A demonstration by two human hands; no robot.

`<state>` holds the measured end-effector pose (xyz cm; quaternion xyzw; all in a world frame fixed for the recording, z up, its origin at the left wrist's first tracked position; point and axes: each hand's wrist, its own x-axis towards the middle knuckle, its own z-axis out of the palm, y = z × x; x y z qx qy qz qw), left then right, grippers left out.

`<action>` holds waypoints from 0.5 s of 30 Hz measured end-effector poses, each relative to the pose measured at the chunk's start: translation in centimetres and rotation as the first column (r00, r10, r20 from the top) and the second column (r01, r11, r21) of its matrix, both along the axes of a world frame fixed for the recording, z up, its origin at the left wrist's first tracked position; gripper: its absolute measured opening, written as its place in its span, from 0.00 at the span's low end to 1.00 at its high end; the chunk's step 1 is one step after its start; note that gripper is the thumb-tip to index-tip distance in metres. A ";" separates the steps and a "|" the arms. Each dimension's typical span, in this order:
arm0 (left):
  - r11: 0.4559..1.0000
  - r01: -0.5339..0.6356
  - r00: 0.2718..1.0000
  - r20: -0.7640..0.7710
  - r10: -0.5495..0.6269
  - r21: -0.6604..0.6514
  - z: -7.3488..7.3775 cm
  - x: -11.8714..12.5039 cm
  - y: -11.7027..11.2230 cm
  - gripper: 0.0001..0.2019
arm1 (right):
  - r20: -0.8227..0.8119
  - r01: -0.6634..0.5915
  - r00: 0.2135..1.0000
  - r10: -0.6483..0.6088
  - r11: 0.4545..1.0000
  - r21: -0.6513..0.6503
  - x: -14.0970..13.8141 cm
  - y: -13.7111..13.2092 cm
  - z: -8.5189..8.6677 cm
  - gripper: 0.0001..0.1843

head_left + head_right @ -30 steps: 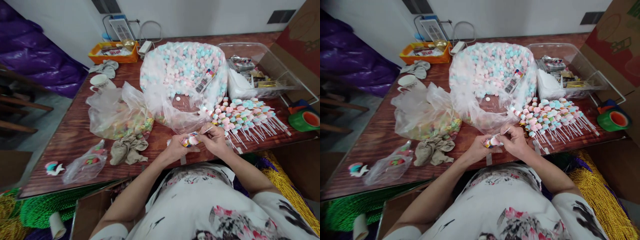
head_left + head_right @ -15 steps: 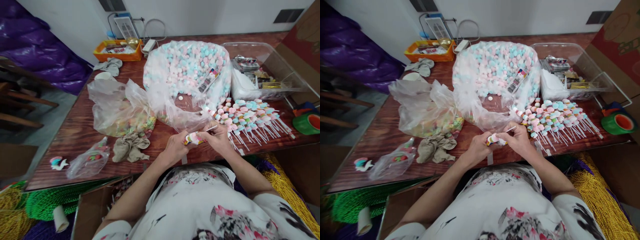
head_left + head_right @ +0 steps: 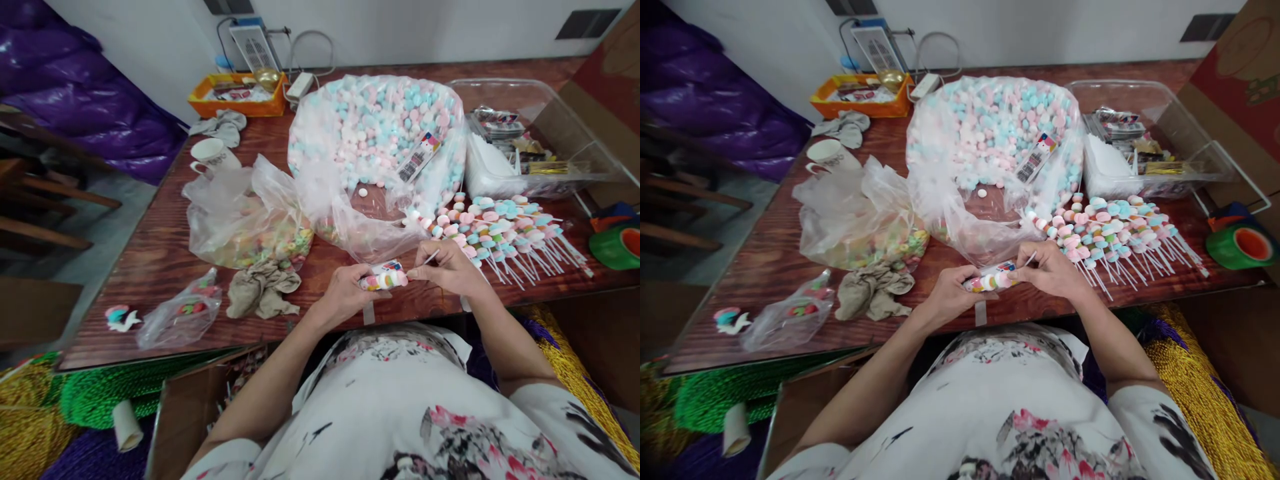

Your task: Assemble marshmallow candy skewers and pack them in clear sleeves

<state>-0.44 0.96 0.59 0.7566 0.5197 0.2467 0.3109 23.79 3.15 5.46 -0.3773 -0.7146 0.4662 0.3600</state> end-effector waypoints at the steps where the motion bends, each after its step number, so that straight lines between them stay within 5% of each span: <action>1: 1.000 -0.005 1.000 -0.006 0.005 0.019 0.1 -0.1 0.0 0.17 | 0.002 0.022 1.000 -0.022 1.000 0.004 0.0 -0.1 0.0 0.12; 6: 0.992 0.009 0.996 -0.091 0.003 0.125 0.4 0.0 -0.3 0.14 | -0.074 0.181 0.981 -0.181 0.983 -0.002 -1.4 -1.0 -0.7 0.14; 10: 0.995 0.046 0.995 -0.092 -0.038 0.090 0.3 0.9 -0.5 0.13 | -0.115 0.279 0.954 -0.278 0.960 -0.013 -4.3 -2.4 -2.8 0.15; 15: 0.997 0.075 0.996 0.051 -0.075 -0.012 0.5 2.0 -0.5 0.07 | -0.148 0.214 0.963 -0.226 0.972 -0.094 -7.2 -2.7 -5.6 0.16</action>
